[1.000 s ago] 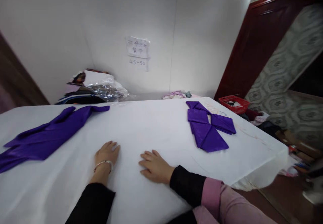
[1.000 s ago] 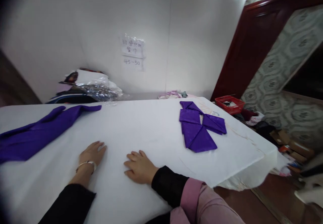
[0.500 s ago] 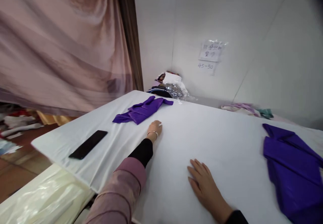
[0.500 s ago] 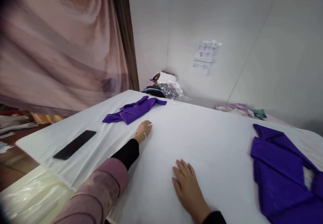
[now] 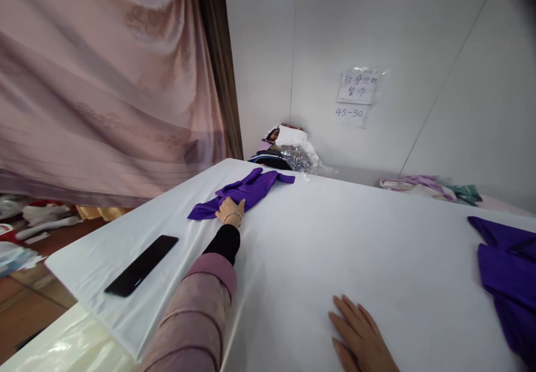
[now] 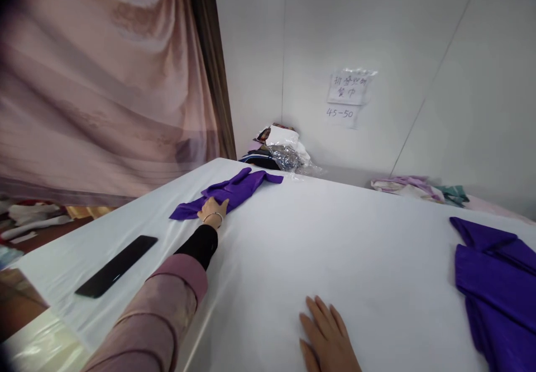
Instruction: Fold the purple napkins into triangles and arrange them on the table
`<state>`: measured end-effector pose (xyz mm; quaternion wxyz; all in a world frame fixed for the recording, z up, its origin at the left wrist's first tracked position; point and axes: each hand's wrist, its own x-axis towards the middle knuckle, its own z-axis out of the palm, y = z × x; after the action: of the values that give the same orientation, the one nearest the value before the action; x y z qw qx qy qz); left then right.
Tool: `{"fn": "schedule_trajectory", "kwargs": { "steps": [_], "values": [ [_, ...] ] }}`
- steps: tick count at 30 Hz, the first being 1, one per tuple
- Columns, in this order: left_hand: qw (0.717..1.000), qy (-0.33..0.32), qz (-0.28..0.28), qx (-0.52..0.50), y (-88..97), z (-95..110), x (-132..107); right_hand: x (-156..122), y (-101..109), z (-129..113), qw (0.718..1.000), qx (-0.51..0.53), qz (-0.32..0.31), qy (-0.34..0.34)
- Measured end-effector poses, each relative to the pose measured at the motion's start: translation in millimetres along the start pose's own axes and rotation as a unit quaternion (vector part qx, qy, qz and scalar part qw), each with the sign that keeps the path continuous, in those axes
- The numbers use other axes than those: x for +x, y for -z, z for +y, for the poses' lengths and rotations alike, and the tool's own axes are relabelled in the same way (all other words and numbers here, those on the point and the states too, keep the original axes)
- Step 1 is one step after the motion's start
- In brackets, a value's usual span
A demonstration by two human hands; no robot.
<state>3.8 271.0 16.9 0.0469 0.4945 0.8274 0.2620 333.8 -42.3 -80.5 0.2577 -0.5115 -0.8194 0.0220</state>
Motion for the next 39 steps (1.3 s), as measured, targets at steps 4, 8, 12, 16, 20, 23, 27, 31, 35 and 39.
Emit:
{"fn": "schedule_trajectory", "kwargs": {
  "steps": [4,8,12,16,20,23,27,31,35,39],
  "values": [
    [0.999,0.047,0.001,-0.013,-5.2,3.6,14.6,-3.6,-9.4,8.8,1.000,-0.014,0.015,0.016],
    [0.998,0.049,0.007,-0.031,-6.7,3.1,23.5,-7.0,-15.1,12.7,1.000,-0.024,0.009,0.016],
    [0.998,0.016,0.022,-0.063,-1.1,10.3,27.5,-5.7,-10.8,9.5,1.000,-0.004,0.008,0.003],
    [0.993,-0.034,0.057,-0.099,19.0,43.2,23.2,-1.3,-4.3,3.1,0.999,0.013,0.029,0.001],
    [0.952,-0.248,0.106,-0.142,41.8,88.3,-25.2,0.6,-0.5,-3.3,0.995,0.087,0.030,-0.033],
    [0.850,-0.509,0.057,-0.121,42.3,100.1,-107.7,3.5,7.8,-7.2,0.960,0.237,0.048,-0.139],
    [0.636,-0.759,-0.116,-0.077,25.0,69.9,-234.8,14.4,31.2,-5.5,0.766,0.549,0.171,-0.289],
    [0.584,-0.766,-0.244,-0.113,16.4,28.7,-303.4,24.0,49.7,3.6,0.610,0.680,0.193,-0.357],
    [0.670,-0.679,-0.226,-0.197,18.2,14.6,-301.8,25.6,47.7,13.9,0.589,0.693,0.200,-0.365],
    [0.794,-0.558,-0.124,-0.206,15.8,14.1,-266.2,23.9,40.8,24.3,0.568,0.708,0.216,-0.360]
  ]
}}
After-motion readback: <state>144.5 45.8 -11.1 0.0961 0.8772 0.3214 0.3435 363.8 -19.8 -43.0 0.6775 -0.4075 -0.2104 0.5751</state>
